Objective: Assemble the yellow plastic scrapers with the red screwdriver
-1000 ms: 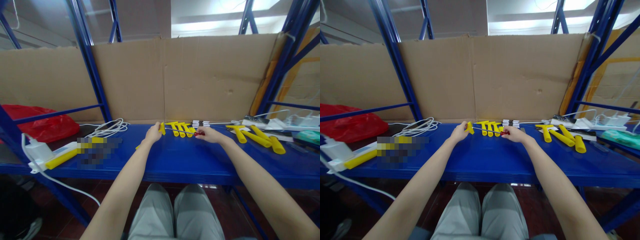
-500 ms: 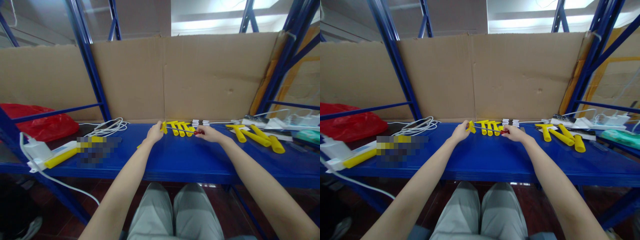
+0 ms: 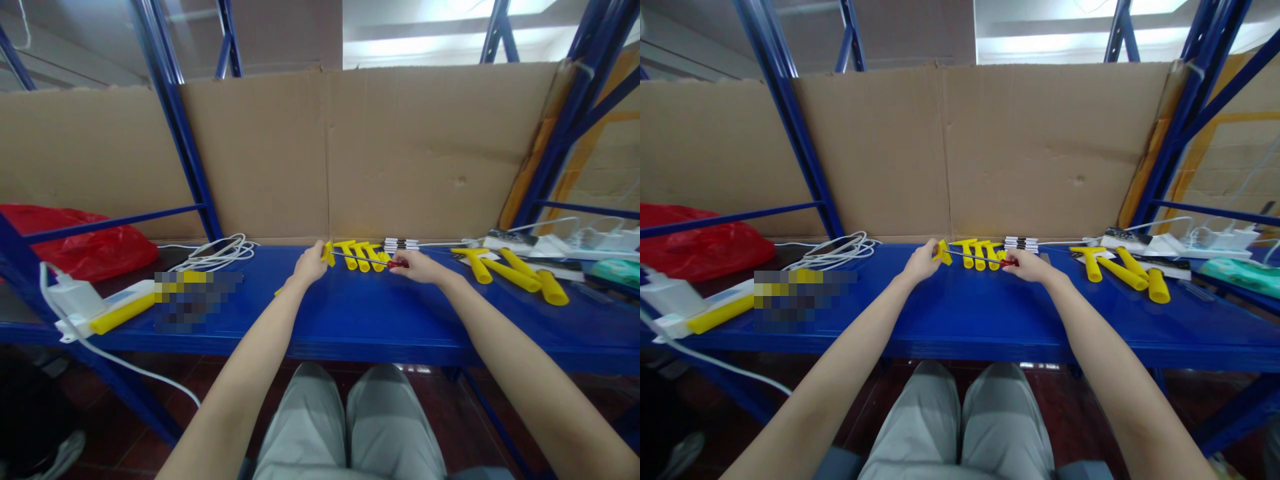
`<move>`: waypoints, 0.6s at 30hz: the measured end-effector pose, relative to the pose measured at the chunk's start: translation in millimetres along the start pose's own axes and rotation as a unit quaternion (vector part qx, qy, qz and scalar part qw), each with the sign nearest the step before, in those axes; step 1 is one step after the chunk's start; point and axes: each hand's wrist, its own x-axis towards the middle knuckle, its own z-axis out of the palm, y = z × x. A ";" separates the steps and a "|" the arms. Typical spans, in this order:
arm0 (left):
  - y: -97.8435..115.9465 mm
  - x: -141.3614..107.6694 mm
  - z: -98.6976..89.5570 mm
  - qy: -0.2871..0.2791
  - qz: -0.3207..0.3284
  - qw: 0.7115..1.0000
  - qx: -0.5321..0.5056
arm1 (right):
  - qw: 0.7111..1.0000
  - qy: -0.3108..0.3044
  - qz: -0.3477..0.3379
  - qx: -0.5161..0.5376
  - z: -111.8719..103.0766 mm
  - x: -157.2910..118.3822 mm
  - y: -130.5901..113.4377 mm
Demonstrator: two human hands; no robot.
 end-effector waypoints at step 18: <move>1.8 -0.6 1.4 -0.001 -0.005 1.000 0.007 | 1.000 -0.010 0.002 0.007 2.7 1.4 -0.5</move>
